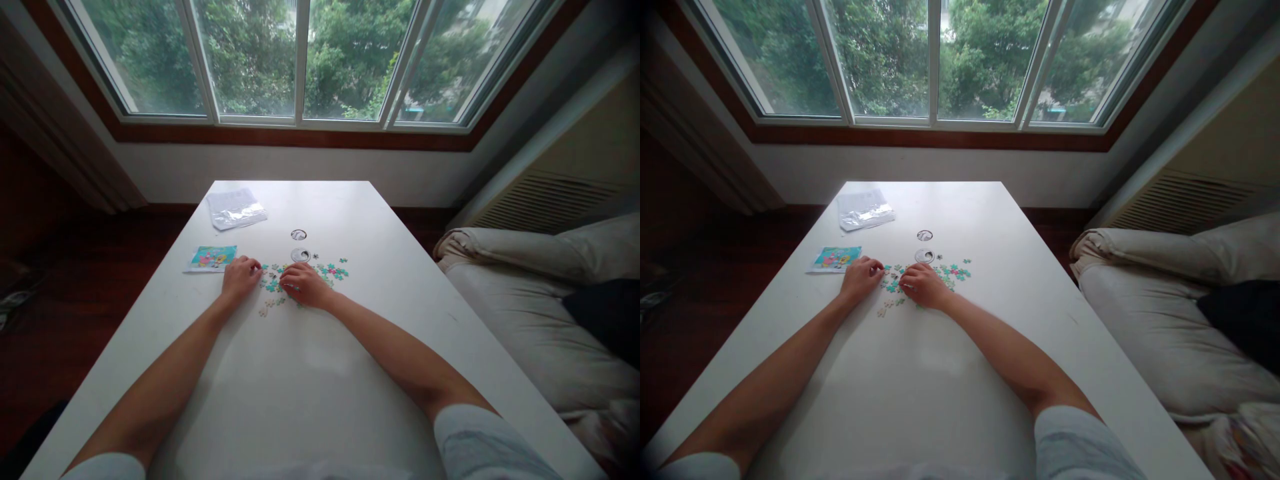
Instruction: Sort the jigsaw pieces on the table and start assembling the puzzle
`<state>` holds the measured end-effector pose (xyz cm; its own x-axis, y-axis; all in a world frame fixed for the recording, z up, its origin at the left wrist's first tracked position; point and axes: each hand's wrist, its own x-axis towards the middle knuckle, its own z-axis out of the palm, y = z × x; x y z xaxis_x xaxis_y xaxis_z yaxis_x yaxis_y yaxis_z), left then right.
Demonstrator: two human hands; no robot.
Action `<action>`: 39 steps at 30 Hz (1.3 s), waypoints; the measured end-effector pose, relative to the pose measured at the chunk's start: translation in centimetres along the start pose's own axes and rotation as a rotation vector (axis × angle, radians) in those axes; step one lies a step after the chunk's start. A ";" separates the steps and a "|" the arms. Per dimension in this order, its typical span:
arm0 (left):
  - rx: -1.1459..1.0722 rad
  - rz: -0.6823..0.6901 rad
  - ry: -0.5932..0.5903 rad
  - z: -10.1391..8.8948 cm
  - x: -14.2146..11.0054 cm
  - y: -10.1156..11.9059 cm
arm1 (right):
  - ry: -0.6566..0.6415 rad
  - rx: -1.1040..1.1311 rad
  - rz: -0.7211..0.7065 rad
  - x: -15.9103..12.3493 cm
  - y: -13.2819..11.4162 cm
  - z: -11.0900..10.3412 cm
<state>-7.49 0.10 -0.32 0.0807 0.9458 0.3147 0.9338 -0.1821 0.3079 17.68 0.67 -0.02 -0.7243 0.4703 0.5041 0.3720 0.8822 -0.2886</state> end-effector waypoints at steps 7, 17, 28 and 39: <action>-0.024 0.012 0.030 0.1 -0.1 -0.1 | -0.100 -0.041 -0.048 0.2 -0.5 -0.5; -0.116 0.081 0.003 0.1 0.5 -1.7 | -0.269 -0.242 -0.062 1.0 -4.3 -0.6; -0.219 0.135 0.029 0.5 0.5 -1.8 | -0.306 -0.302 -0.061 1.2 -5.3 -0.7; -0.171 0.124 0.006 0.5 0.7 -1.5 | -0.178 -0.206 -0.050 0.9 -4.9 0.7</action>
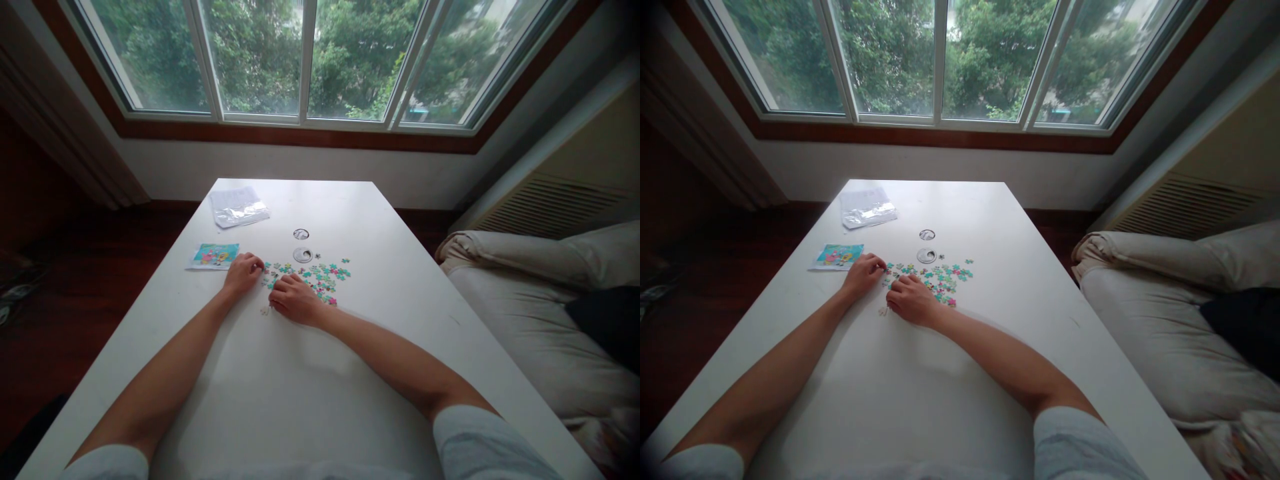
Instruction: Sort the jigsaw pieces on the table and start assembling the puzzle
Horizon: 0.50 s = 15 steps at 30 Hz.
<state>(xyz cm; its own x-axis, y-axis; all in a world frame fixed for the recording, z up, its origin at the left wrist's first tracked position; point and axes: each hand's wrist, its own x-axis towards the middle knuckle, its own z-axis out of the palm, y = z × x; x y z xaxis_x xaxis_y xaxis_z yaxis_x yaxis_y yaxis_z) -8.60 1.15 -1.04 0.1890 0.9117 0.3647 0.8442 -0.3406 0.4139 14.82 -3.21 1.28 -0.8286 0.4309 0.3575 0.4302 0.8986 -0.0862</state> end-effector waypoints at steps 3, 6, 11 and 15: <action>0.005 -0.029 0.008 0.0 0.0 0.1 | 0.016 0.036 0.015 -0.1 0.0 0.1; 0.022 -0.059 0.021 0.0 0.0 0.2 | -0.018 0.066 -0.052 -0.3 -0.2 -0.1; 0.031 -0.072 0.029 0.1 0.0 0.2 | -0.079 0.019 -0.109 -0.3 -0.8 -0.1; 0.027 -0.073 0.024 0.0 0.1 0.3 | -0.091 -0.004 -0.133 -0.1 -1.0 -0.3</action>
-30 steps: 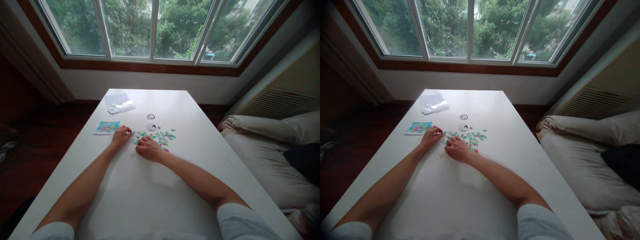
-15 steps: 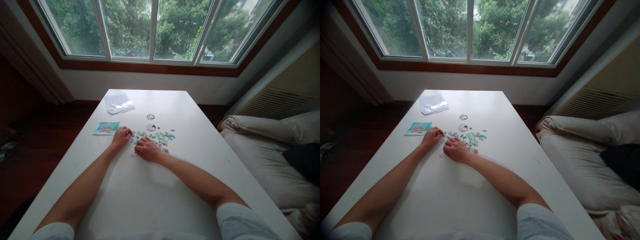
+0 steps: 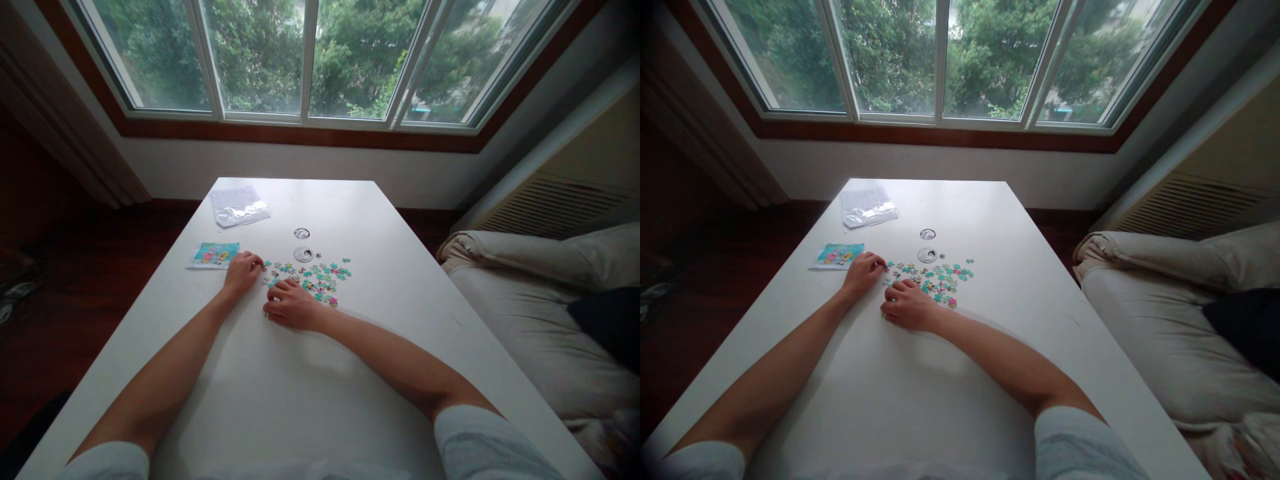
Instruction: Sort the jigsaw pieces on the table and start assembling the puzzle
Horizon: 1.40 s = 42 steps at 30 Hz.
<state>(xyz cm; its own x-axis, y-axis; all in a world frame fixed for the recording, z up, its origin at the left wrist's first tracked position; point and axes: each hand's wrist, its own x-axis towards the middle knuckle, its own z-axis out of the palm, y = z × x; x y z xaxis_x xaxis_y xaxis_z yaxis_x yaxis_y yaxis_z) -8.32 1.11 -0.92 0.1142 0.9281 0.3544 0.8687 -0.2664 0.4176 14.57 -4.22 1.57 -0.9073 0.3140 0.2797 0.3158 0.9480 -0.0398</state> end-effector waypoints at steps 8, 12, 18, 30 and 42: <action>0.014 0.006 0.000 -0.1 0.0 0.1 | 0.031 0.053 -0.024 0.1 -0.1 0.0; 0.014 0.003 0.002 0.0 -0.1 -0.1 | 0.039 0.103 -0.024 0.1 -0.3 0.4; 0.008 0.017 0.001 0.0 -0.1 -0.2 | 0.085 0.001 0.317 -0.2 1.3 -0.4; 0.023 0.019 -0.012 0.2 0.0 0.0 | -0.272 -0.013 0.521 -4.4 7.2 -4.9; -0.054 0.257 -0.121 0.0 -0.9 4.0 | -0.159 0.030 0.576 -4.7 8.3 -3.9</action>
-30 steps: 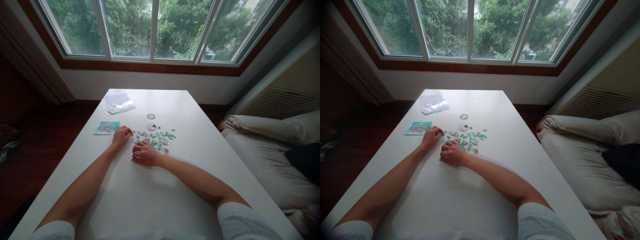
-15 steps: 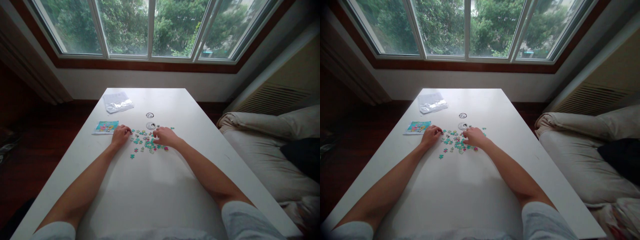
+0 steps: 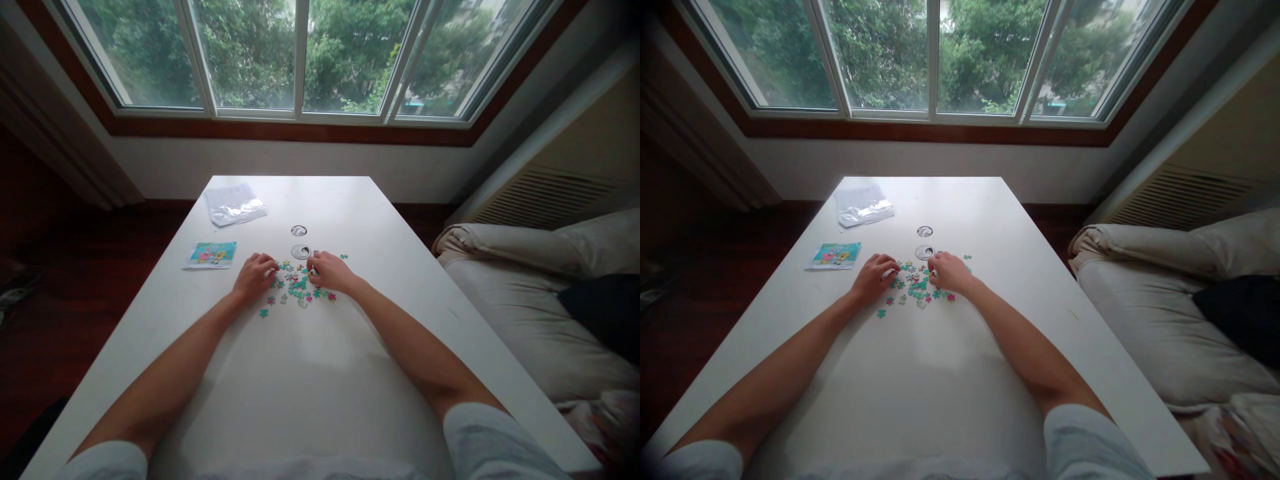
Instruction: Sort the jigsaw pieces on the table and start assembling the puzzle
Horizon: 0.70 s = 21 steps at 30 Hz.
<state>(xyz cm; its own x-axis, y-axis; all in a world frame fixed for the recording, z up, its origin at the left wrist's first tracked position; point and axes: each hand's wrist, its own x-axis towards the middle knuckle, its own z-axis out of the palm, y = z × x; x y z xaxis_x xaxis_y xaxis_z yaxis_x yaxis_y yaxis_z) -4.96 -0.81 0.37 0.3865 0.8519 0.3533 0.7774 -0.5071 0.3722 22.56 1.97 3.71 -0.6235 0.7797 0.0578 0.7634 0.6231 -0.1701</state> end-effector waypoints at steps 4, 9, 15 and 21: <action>-0.030 0.113 -0.122 0.2 -0.1 1.8 | 0.029 0.006 0.010 0.1 0.3 0.3; -0.064 0.254 -0.256 -0.1 -0.2 3.0 | 0.069 0.116 -0.084 0.0 0.0 0.1; -0.115 0.298 -0.229 0.1 -0.1 2.1 | -0.051 0.199 -0.266 -0.1 -0.8 -0.1; -0.122 0.339 -0.170 0.5 0.0 1.5 | -0.095 0.205 -0.256 0.0 -0.8 -0.1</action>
<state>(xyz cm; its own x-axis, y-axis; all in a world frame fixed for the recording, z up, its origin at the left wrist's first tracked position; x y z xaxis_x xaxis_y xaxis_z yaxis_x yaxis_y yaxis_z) -3.52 -1.52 0.51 0.6961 0.6376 0.3301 0.5306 -0.7666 0.3618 21.98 1.49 3.98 -0.8106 0.5847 0.0338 0.5368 0.7648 -0.3564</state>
